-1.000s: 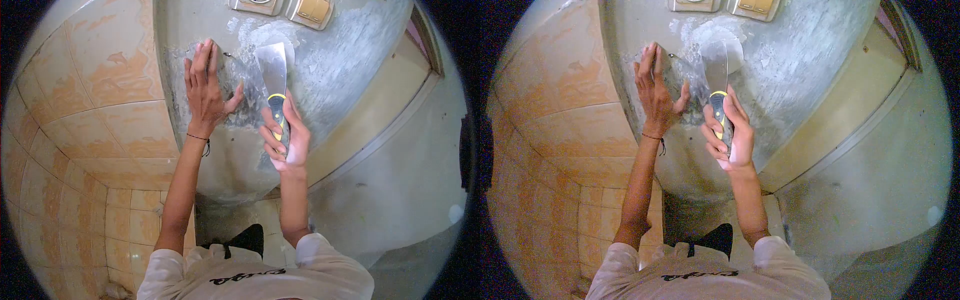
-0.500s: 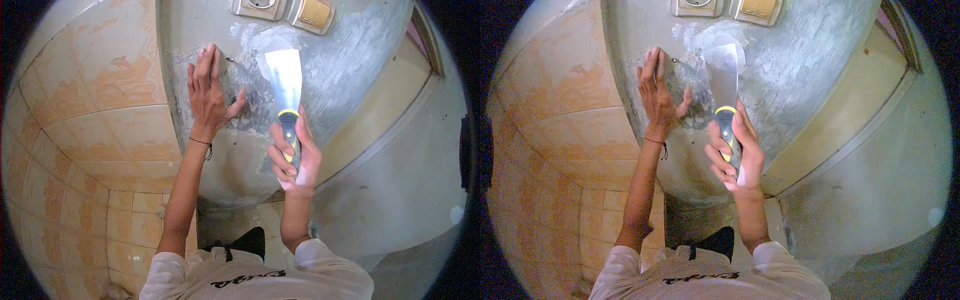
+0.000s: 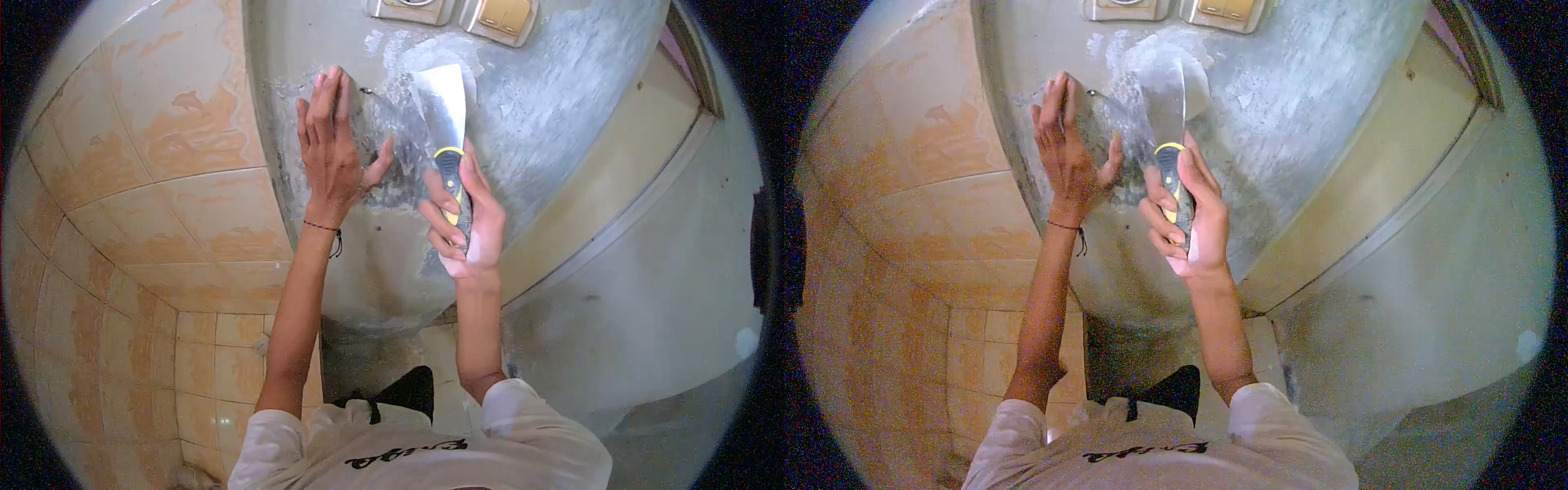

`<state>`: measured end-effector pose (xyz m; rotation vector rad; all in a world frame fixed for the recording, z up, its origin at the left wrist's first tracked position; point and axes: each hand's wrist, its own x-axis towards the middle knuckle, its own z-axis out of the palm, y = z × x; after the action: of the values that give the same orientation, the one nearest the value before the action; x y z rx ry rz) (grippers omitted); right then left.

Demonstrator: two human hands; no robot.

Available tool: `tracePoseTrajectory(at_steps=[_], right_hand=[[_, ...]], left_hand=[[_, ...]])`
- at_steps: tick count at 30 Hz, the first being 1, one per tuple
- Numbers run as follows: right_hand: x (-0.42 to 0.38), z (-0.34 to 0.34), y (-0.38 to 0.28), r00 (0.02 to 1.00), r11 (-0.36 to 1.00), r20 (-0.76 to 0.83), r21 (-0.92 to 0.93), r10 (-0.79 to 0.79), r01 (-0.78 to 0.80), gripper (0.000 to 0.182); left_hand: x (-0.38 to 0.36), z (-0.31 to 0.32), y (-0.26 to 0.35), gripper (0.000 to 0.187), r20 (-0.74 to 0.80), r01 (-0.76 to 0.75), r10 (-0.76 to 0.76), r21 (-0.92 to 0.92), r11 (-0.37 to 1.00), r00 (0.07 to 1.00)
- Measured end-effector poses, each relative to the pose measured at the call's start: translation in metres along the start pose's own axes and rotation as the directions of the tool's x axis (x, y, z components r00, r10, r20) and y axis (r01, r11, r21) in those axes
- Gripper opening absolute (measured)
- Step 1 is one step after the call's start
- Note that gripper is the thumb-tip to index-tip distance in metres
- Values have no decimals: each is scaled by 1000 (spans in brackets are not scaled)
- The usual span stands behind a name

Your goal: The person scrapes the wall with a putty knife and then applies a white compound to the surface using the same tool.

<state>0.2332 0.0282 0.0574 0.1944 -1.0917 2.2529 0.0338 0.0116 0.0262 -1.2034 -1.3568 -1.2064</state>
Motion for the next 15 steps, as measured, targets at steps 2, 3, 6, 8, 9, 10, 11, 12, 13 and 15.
tracePoseTrajectory(at_steps=[2,3,6,8,9,10,11,12,13,15], right_hand=[[-6,5,-5,1000,1000,-11,5,-8,8,36],[-14,8,-5,999,1000,-32,17,-7,8,36],[-25,11,-5,998,998,61,60,-25,21,34],[-4,3,0,999,1000,32,30,-8,7,33],[2,0,2,1000,1000,2,-3,5,-5,33],[1,1,1,1000,1000,-4,19,11,-11,31],[0,2,-1,1000,1000,2,17,8,-8,31],[-3,3,-3,1000,999,-11,31,-7,7,32],[-11,5,-3,999,998,-35,52,-19,21,33],[-21,8,-5,999,998,28,68,-17,15,35]], left_hand=[[4,2,-2,86,-15,-8,8,13,1000,1000],[1,2,-1,86,-17,-9,10,13,1000,1000],[3,2,-2,86,-30,-12,13,13,1000,999],[1,2,0,85,-22,-3,3,0,1000,1000],[1,1,0,86,-20,-4,5,11,1000,1000],[1,1,0,86,-18,-8,8,23,1000,1000],[3,3,0,86,-23,-12,12,24,1000,1000],[4,3,-1,86,-29,-14,15,20,1000,999],[1,1,0,86,-22,-15,15,14,1000,1000],[2,2,0,85,-29,-19,20,14,1000,999]])
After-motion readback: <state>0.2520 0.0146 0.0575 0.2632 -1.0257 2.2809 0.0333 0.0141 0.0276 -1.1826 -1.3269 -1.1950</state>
